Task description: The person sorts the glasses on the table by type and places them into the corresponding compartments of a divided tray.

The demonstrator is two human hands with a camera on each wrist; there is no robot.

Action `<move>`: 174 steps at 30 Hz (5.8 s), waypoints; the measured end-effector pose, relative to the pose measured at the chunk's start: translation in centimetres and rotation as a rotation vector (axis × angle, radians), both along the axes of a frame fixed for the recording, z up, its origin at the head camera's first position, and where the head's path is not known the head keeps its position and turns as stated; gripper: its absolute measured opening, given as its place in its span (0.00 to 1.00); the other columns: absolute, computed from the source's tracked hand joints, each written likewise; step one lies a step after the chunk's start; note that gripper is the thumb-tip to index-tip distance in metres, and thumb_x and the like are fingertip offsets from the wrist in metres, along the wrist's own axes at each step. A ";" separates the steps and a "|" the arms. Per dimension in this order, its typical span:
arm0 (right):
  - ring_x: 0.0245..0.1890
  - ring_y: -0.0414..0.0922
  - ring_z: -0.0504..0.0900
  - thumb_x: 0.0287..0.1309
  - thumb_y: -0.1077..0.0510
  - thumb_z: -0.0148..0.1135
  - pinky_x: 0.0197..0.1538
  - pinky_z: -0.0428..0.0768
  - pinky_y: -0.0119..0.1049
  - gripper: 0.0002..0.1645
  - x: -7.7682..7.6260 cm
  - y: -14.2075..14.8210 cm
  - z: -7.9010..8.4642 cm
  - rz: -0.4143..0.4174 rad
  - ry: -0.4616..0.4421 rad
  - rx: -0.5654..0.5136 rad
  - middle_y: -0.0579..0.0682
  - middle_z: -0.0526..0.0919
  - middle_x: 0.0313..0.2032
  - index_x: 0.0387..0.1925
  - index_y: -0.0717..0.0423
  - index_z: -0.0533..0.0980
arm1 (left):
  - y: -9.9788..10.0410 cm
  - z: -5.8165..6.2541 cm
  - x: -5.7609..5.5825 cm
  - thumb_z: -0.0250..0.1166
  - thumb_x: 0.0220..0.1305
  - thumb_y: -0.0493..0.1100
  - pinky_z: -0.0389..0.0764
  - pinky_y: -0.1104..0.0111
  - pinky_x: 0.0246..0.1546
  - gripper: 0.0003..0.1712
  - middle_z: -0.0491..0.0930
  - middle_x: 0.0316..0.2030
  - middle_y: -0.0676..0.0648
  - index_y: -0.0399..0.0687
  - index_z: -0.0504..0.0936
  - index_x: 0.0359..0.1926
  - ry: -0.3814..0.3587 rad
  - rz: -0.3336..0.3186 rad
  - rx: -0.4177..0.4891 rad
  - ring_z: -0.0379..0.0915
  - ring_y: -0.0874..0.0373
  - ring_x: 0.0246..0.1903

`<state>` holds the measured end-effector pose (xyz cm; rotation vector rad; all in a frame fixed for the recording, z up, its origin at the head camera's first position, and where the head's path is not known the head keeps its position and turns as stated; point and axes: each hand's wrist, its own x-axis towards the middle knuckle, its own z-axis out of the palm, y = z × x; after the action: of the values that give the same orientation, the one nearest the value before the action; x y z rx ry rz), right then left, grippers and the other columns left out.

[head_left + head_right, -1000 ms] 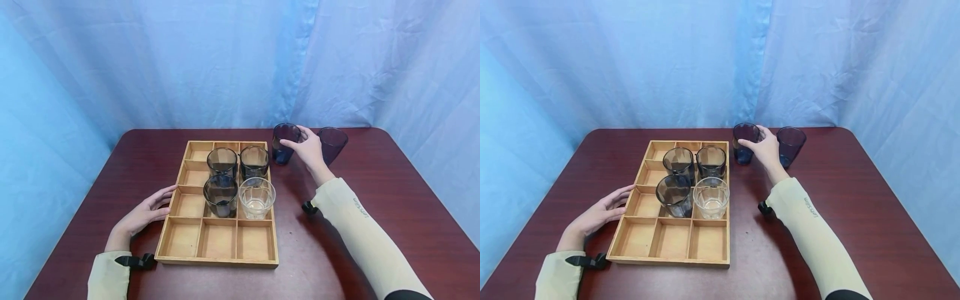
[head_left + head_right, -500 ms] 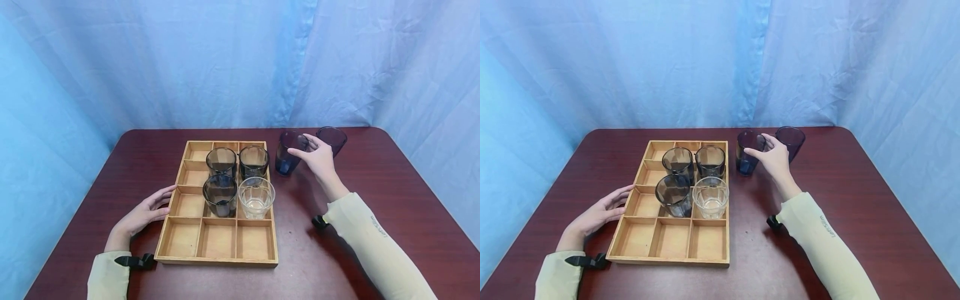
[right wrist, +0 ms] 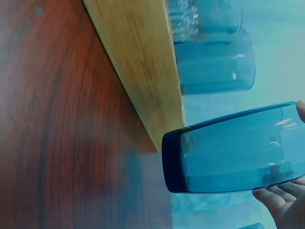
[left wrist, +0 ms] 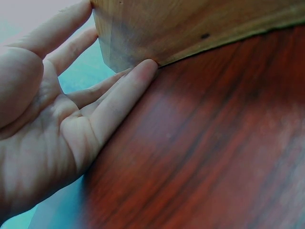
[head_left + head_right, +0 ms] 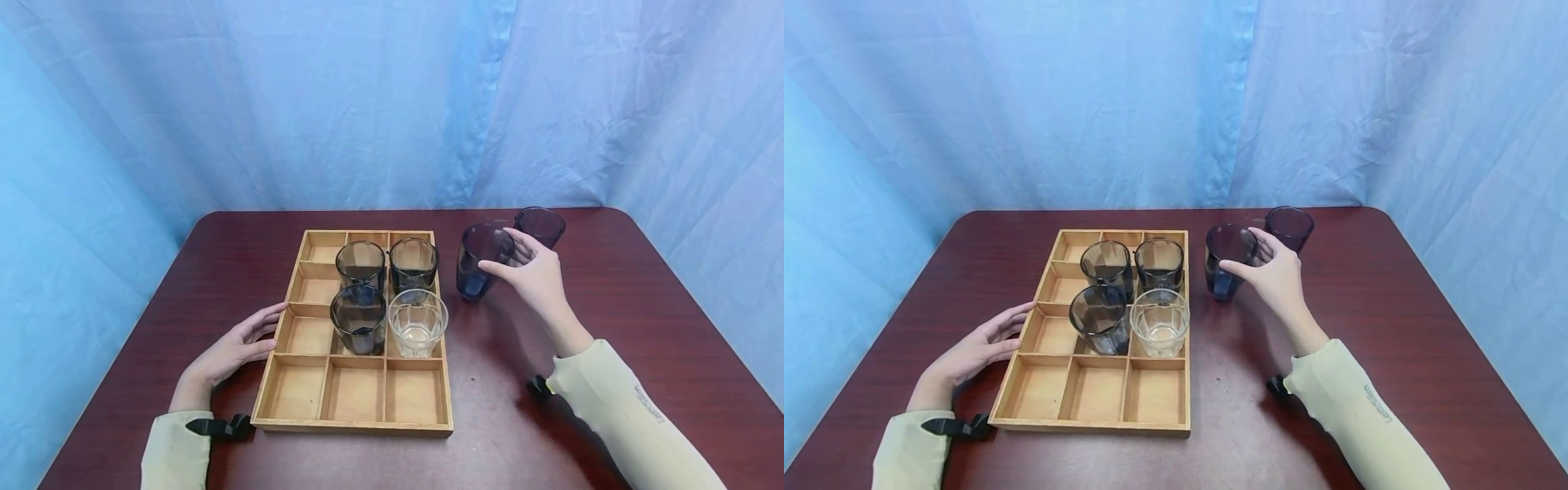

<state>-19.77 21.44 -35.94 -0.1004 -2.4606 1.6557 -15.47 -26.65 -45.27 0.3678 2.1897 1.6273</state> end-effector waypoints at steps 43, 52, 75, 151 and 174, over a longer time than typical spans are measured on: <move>0.48 0.30 0.83 0.42 0.68 0.76 0.50 0.78 0.23 0.40 9.4 -1.3 2.6 0.339 0.133 0.017 0.31 0.83 0.50 0.61 0.59 0.74 | 0.0 -0.1 0.0 0.59 0.69 0.41 0.79 0.69 0.49 0.39 0.54 0.71 0.32 0.49 0.51 0.76 0.002 -0.005 0.009 0.54 0.34 0.67; 0.46 0.33 0.84 0.40 0.67 0.77 0.47 0.81 0.26 0.40 10.0 -2.4 2.8 0.422 0.094 0.003 0.31 0.83 0.50 0.60 0.59 0.74 | 0.0 -0.1 0.0 0.60 0.69 0.42 0.79 0.70 0.50 0.40 0.54 0.71 0.32 0.49 0.51 0.76 -0.001 0.004 0.002 0.53 0.33 0.68; 0.50 0.32 0.81 0.37 0.66 0.79 0.54 0.79 0.31 0.45 9.8 -9.0 0.9 0.563 0.052 -0.141 0.57 0.77 0.60 0.62 0.60 0.72 | 0.0 0.0 -0.1 0.59 0.69 0.41 0.79 0.70 0.49 0.40 0.54 0.71 0.32 0.48 0.50 0.76 -0.019 -0.006 0.029 0.52 0.32 0.68; 0.61 0.45 0.77 0.41 0.47 0.79 0.62 0.75 0.38 0.48 10.4 -13.0 -0.3 0.786 0.028 0.272 0.47 0.76 0.63 0.65 0.49 0.70 | -0.1 0.1 0.1 0.59 0.69 0.43 0.79 0.68 0.50 0.40 0.54 0.71 0.32 0.49 0.50 0.76 -0.001 -0.003 -0.004 0.53 0.31 0.68; 0.61 0.47 0.77 0.49 0.56 0.74 0.63 0.74 0.40 0.39 9.6 -9.0 0.9 0.725 0.066 0.202 0.50 0.77 0.62 0.64 0.56 0.71 | 0.1 0.0 0.0 0.59 0.69 0.42 0.79 0.70 0.49 0.40 0.53 0.71 0.32 0.49 0.50 0.76 0.002 -0.006 -0.003 0.53 0.31 0.68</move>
<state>-10.12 12.49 -35.01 0.9571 -2.7662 1.5530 -15.48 -26.57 -45.28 0.3754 2.1899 1.6208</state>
